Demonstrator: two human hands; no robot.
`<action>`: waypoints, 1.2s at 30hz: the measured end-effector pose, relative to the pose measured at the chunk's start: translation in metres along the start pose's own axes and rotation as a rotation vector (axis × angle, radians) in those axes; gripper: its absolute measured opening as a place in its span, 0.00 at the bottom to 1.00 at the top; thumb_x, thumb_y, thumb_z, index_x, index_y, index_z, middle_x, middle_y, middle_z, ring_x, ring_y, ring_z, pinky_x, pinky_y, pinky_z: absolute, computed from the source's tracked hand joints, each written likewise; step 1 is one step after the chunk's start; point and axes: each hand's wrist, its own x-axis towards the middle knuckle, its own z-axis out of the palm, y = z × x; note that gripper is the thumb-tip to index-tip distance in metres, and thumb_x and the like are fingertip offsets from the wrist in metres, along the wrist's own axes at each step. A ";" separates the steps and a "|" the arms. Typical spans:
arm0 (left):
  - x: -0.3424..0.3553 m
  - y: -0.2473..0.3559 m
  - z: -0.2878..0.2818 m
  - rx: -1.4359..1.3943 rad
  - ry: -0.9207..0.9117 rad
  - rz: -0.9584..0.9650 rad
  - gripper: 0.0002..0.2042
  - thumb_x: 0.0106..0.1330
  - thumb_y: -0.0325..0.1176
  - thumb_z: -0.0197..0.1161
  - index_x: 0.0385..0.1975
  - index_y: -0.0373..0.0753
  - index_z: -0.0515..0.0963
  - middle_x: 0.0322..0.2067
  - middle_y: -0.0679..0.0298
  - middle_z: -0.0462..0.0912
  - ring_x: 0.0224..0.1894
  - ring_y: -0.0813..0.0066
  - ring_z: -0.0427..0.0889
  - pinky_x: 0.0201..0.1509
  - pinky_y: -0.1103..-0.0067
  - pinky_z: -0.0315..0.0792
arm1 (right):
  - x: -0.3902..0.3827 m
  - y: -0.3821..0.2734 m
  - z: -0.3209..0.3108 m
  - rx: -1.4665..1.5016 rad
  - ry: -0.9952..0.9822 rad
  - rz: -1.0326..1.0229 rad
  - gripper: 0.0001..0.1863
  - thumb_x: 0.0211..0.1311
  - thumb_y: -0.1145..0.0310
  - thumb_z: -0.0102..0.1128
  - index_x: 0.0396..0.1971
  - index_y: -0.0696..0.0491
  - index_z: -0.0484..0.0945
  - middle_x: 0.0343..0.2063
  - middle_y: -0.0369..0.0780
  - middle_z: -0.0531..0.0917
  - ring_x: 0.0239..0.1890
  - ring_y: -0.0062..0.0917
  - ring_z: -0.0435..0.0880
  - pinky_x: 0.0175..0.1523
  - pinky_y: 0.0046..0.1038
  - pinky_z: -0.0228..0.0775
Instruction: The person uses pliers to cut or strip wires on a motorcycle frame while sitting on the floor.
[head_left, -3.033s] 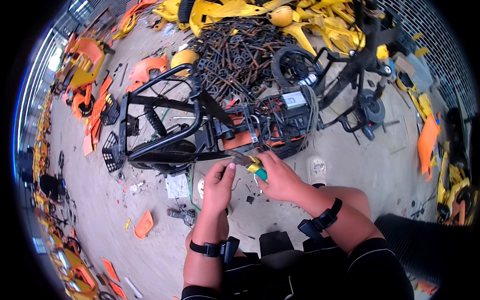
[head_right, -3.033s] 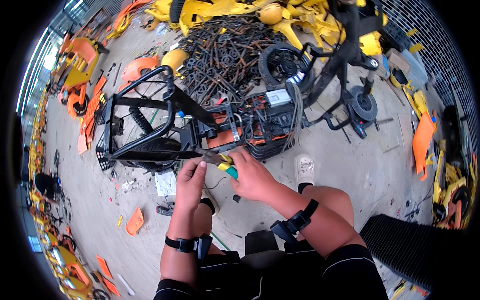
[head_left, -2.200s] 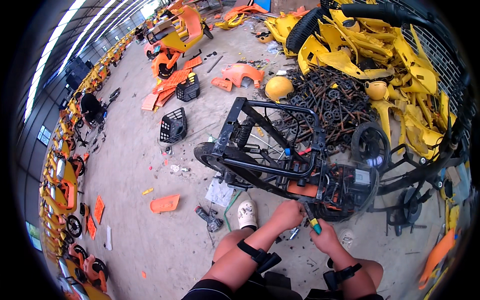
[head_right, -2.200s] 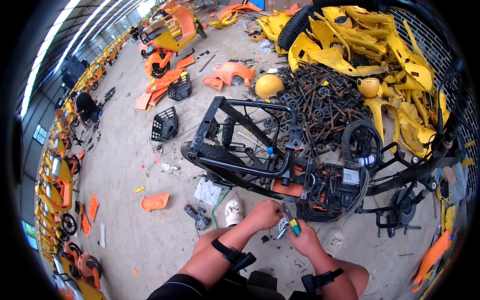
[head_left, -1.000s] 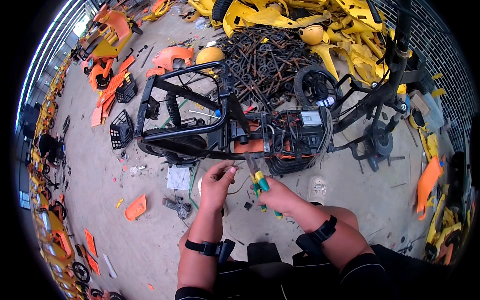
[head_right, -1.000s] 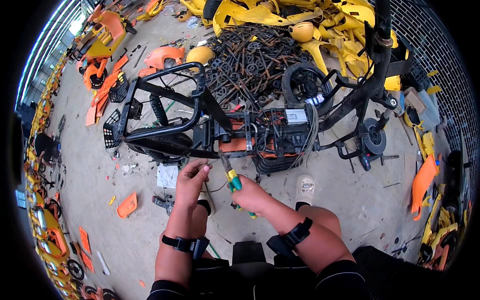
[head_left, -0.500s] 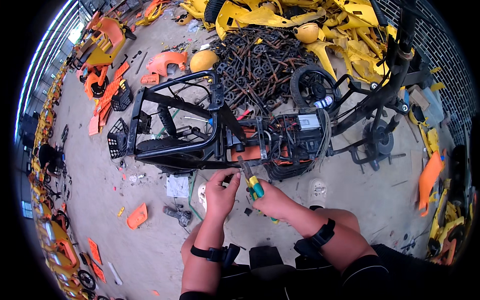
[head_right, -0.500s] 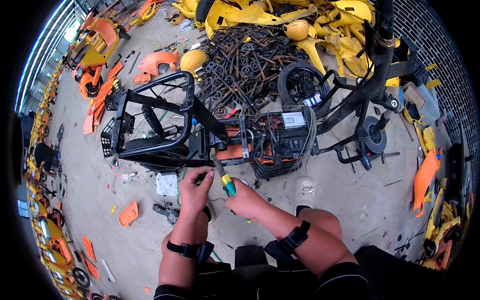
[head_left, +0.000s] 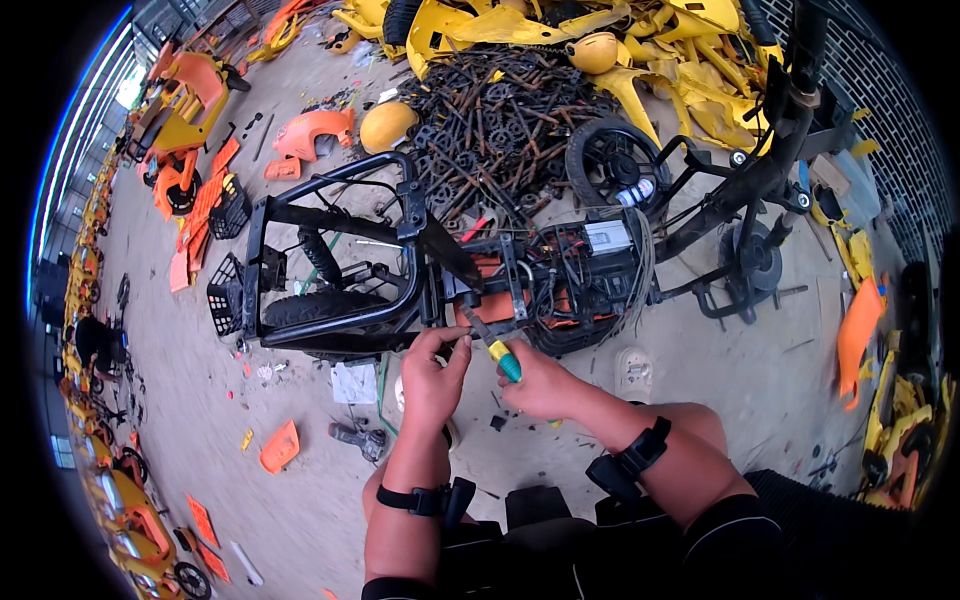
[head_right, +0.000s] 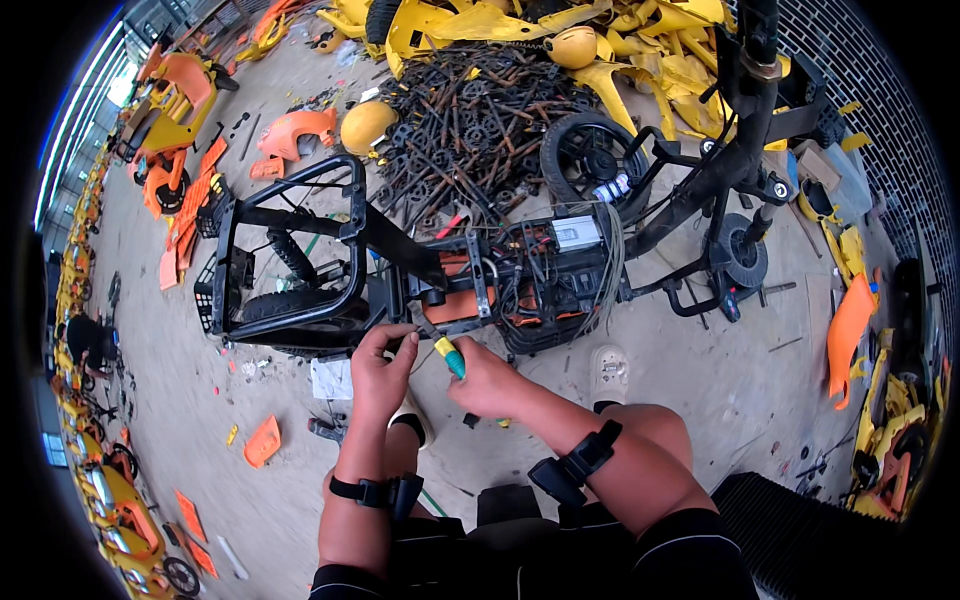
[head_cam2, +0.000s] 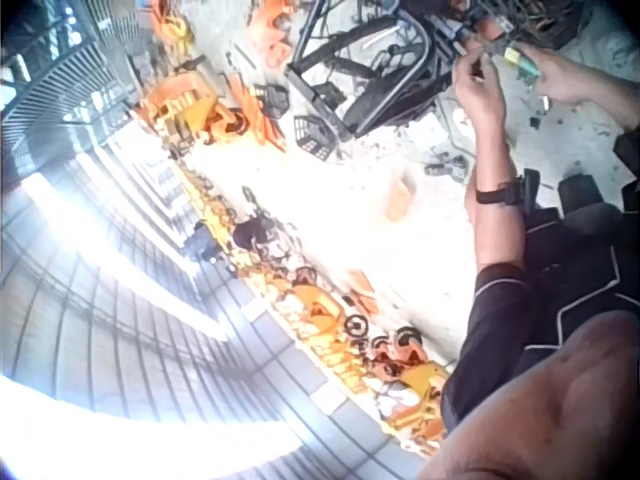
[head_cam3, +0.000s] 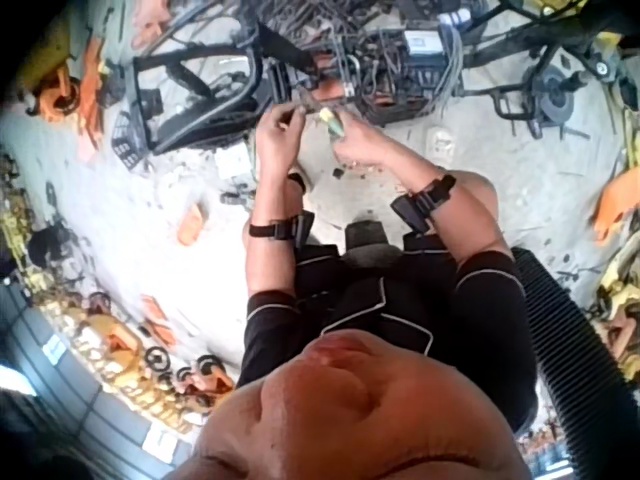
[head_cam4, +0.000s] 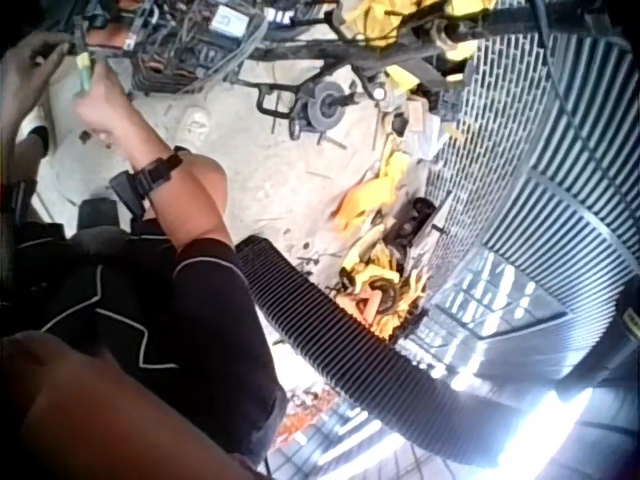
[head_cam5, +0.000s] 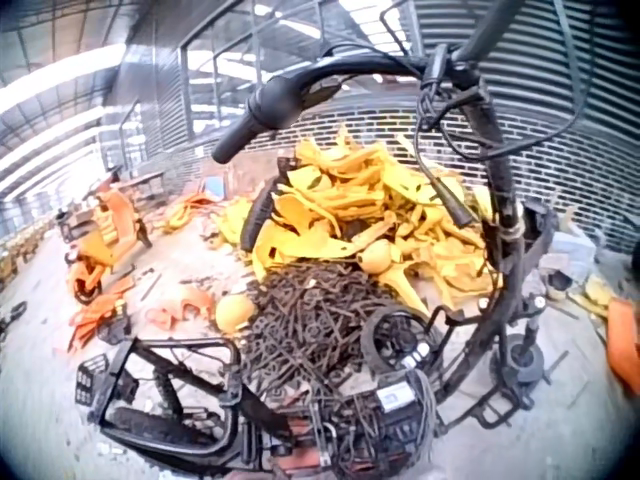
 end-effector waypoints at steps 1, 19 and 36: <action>0.002 0.000 0.000 0.011 -0.015 -0.022 0.06 0.65 0.27 0.69 0.38 0.34 0.85 0.32 0.62 0.84 0.32 0.78 0.79 0.40 0.80 0.74 | 0.002 0.006 0.003 0.028 -0.001 -0.016 0.26 0.57 0.70 0.60 0.56 0.58 0.68 0.43 0.47 0.82 0.46 0.38 0.83 0.51 0.37 0.75; -0.055 -0.044 -0.006 0.692 -0.736 -0.256 0.11 0.61 0.36 0.61 0.34 0.38 0.87 0.32 0.47 0.86 0.39 0.46 0.85 0.47 0.61 0.79 | -0.059 0.057 0.077 0.523 -0.352 0.501 0.12 0.61 0.64 0.58 0.36 0.57 0.74 0.27 0.39 0.80 0.23 0.26 0.81 0.27 0.32 0.76; -0.093 -0.047 -0.010 0.670 -0.504 -0.244 0.09 0.64 0.34 0.62 0.37 0.39 0.85 0.35 0.49 0.87 0.42 0.49 0.85 0.47 0.60 0.77 | -0.073 0.079 0.090 0.369 0.047 0.579 0.13 0.59 0.64 0.56 0.29 0.61 0.77 0.23 0.44 0.82 0.20 0.32 0.83 0.25 0.39 0.75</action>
